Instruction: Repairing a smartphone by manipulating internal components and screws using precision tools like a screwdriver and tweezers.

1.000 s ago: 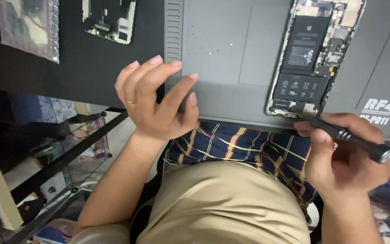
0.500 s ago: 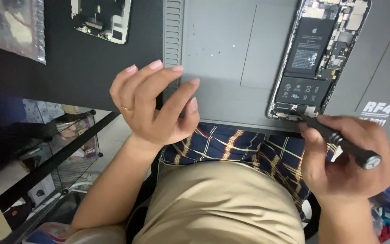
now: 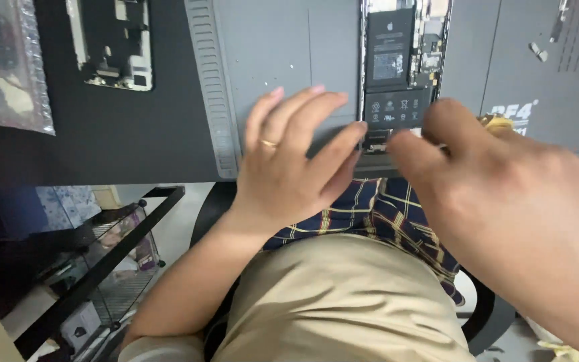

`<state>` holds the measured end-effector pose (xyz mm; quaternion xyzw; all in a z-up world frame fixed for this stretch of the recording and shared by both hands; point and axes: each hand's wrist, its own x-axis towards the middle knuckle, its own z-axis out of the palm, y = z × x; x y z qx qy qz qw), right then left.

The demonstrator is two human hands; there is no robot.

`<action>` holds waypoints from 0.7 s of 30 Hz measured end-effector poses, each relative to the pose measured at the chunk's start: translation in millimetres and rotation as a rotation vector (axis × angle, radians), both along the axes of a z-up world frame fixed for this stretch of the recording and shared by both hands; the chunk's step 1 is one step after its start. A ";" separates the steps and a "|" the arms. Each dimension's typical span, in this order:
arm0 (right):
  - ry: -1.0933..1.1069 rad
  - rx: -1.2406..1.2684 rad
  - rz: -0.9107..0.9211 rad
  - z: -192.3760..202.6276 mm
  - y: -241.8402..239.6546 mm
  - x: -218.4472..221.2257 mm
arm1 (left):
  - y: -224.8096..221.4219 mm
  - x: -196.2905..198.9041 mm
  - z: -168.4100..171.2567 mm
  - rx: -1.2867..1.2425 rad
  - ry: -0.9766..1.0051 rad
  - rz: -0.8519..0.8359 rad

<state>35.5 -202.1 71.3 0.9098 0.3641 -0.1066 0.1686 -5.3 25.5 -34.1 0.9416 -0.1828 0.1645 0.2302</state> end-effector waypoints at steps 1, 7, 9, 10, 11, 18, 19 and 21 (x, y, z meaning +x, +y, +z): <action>-0.012 -0.023 0.038 3.9 4.9 3.5 | -0.8 2.5 0.9 0.024 -0.017 -0.020; 0.118 0.191 -0.015 0.2 -0.1 7.6 | 4.3 2.3 -8.3 0.067 -0.043 -0.121; 0.219 0.388 -0.080 -8.6 -7.4 7.3 | 6.2 1.7 -5.0 0.117 -0.096 -0.151; 0.250 0.312 -0.098 -14.5 -15.5 5.5 | 6.0 3.3 -1.5 0.116 -0.109 -0.146; 0.280 0.234 -0.117 -20.3 -24.3 4.2 | 5.1 5.2 2.1 0.115 -0.122 -0.140; 0.258 0.300 -0.096 -14.5 -22.8 6.8 | 0.6 7.0 1.4 0.127 -0.150 -0.079; 0.263 0.326 -0.100 -15.9 -24.2 6.7 | -0.1 7.3 1.1 0.115 -0.156 -0.069; 0.270 0.354 -0.108 -16.2 -26.1 6.8 | 0.8 6.9 2.8 0.105 -0.159 -0.062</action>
